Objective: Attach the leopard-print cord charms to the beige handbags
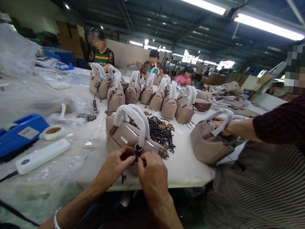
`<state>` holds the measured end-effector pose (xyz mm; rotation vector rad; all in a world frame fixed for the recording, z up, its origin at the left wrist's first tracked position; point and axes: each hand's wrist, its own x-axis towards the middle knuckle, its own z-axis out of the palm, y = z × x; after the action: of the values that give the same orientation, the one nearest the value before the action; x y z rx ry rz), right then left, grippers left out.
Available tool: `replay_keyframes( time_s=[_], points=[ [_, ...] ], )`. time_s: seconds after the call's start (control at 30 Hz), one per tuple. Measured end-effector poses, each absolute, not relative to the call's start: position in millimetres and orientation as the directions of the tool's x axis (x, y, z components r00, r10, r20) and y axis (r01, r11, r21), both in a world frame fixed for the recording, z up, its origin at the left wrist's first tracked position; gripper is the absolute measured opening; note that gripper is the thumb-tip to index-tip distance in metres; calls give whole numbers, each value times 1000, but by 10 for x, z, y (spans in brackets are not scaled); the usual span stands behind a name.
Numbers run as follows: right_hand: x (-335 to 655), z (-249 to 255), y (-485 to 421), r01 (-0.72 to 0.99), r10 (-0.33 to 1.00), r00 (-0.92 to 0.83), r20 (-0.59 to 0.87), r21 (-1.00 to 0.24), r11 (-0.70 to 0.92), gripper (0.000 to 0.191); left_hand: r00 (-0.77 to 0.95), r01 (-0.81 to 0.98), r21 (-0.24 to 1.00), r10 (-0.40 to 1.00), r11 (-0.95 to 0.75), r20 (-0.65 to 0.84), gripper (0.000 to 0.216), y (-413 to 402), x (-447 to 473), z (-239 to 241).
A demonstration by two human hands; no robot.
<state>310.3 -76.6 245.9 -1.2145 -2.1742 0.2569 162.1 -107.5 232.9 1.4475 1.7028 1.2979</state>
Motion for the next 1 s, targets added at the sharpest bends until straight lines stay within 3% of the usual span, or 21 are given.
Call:
replay_keyframes(
  time_s=[0.53, 0.73, 0.9, 1.0],
  points=[
    [3082, 2480, -661, 689, 788, -437, 433, -401, 603, 15, -268, 420, 906, 946, -57, 183, 17, -1057, 1583, 2327],
    [3109, 2423, -622, 655, 753, -483, 446, -387, 649, 16, -137, 430, 894, 970, -126, 203, 14, -1005, 1532, 2346],
    [3130, 2452, -652, 554, 754, -406, 517, -517, 653, 11, -209, 579, 807, 937, -112, 279, 15, -1060, 1569, 2346],
    [3113, 2475, -677, 410, 759, -390, 521, -640, 650, 15, -199, 534, 829, 928, -165, 313, 18, -1134, 1590, 2350]
  ],
)
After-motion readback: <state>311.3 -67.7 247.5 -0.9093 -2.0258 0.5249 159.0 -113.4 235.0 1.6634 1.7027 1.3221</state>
